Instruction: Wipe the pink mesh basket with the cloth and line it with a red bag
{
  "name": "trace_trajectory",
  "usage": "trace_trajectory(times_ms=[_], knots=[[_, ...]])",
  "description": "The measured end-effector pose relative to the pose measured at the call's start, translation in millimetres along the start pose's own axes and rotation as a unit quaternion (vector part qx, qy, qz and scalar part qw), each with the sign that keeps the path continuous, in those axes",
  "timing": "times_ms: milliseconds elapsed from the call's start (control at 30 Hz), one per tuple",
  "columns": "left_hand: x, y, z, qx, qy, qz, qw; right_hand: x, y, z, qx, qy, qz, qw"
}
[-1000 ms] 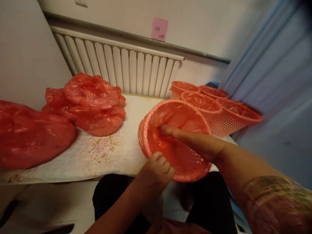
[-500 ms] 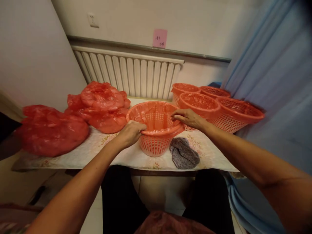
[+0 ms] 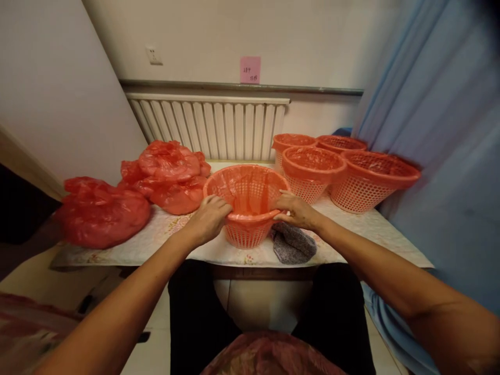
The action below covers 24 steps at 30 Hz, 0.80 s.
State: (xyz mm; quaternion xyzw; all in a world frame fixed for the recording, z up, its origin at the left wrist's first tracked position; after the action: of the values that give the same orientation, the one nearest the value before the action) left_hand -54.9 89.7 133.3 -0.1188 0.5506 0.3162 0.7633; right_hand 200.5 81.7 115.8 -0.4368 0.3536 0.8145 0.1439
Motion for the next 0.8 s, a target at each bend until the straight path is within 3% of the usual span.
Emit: trace_trajectory(times_ms=[133,233,400,533,633,800], knots=[[-9.3,-39.0,10.0,0.007,-0.029,-0.041,0.999,7.1,-4.6,3.5,0.000,-0.018,-0.063,0.998],[0.0,-64.8,24.8,-0.017,-0.014,0.012,1.000,12.7,-3.6,6.5,-0.008,-0.027,-0.116,0.993],[23.9,-75.0,36.5,-0.032,-0.016,0.129,0.991,21.1,4.5,6.4,-0.008,-0.043,-0.162,0.986],[28.1,-55.8,23.2,0.008,-0.048,0.124,0.991,24.9,11.0,3.4,-0.037,-0.041,-0.203,0.978],[26.4,-24.1,7.9,0.032,-0.042,0.082,0.995,22.0,9.4,1.9,-0.070,-0.033,-0.216,0.973],[19.7,26.9,-7.0,0.017,-0.013,0.019,1.000,14.7,-4.6,4.6,-0.070,-0.053,-0.230,0.969]])
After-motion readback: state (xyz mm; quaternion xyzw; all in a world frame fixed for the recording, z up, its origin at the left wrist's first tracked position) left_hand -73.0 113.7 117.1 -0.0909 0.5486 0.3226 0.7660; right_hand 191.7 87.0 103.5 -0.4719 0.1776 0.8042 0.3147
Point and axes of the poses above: each hand's wrist, its own z-axis towards the middle knuckle, its own x-axis out of the palm, y = z × x, the point moved 4 cm from there along z, towards the middle knuckle, and after that the axes turned 9 degrees about z, right-handed, at the moved point
